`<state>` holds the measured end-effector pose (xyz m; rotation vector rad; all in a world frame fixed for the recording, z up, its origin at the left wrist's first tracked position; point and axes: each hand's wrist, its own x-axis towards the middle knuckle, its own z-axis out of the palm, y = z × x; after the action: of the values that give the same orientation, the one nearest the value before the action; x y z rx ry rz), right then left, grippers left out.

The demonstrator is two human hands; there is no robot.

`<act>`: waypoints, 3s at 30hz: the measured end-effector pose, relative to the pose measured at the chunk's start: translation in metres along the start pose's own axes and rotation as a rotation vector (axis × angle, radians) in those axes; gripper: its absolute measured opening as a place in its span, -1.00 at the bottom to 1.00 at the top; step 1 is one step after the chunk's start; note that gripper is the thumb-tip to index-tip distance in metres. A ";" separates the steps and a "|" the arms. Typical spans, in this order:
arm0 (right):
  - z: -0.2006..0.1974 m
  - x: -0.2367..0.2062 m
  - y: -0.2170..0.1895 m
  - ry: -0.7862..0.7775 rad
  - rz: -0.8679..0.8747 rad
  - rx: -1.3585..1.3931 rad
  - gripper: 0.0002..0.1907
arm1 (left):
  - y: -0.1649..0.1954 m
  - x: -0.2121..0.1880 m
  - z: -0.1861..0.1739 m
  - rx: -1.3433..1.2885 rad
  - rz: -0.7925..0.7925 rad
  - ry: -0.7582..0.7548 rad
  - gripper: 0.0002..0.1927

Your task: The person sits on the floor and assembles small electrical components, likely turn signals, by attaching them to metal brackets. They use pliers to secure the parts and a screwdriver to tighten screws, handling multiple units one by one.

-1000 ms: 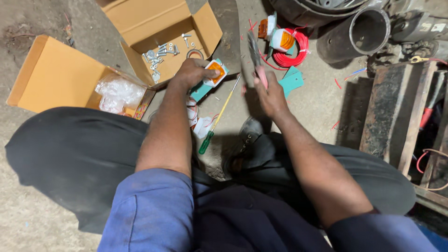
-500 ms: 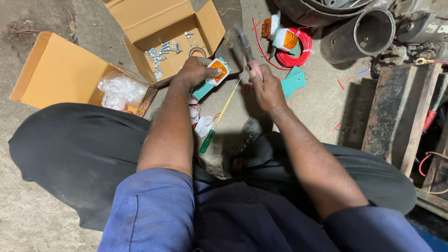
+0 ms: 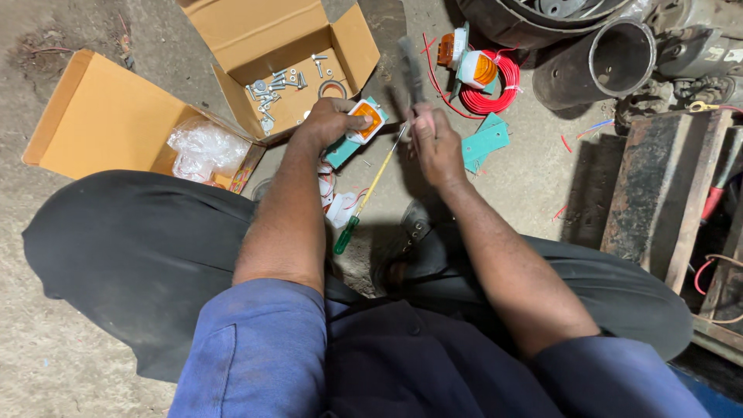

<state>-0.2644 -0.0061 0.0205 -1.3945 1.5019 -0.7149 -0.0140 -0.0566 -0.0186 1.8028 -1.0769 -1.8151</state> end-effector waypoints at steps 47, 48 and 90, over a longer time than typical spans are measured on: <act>-0.001 0.000 -0.008 0.034 -0.149 0.045 -0.50 | 0.001 -0.003 0.004 -0.062 0.004 -0.005 -0.59; 0.000 0.001 -0.003 0.086 -0.192 0.086 -0.49 | 0.000 -0.003 0.004 -0.057 -0.002 0.002 -0.59; -0.008 0.015 -0.001 0.047 -0.197 0.020 -0.53 | -0.011 0.008 0.006 -0.062 0.079 -0.008 -0.61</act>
<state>-0.2700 -0.0217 0.0207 -1.5342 1.4019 -0.8874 -0.0180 -0.0539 -0.0325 1.6954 -1.0665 -1.7908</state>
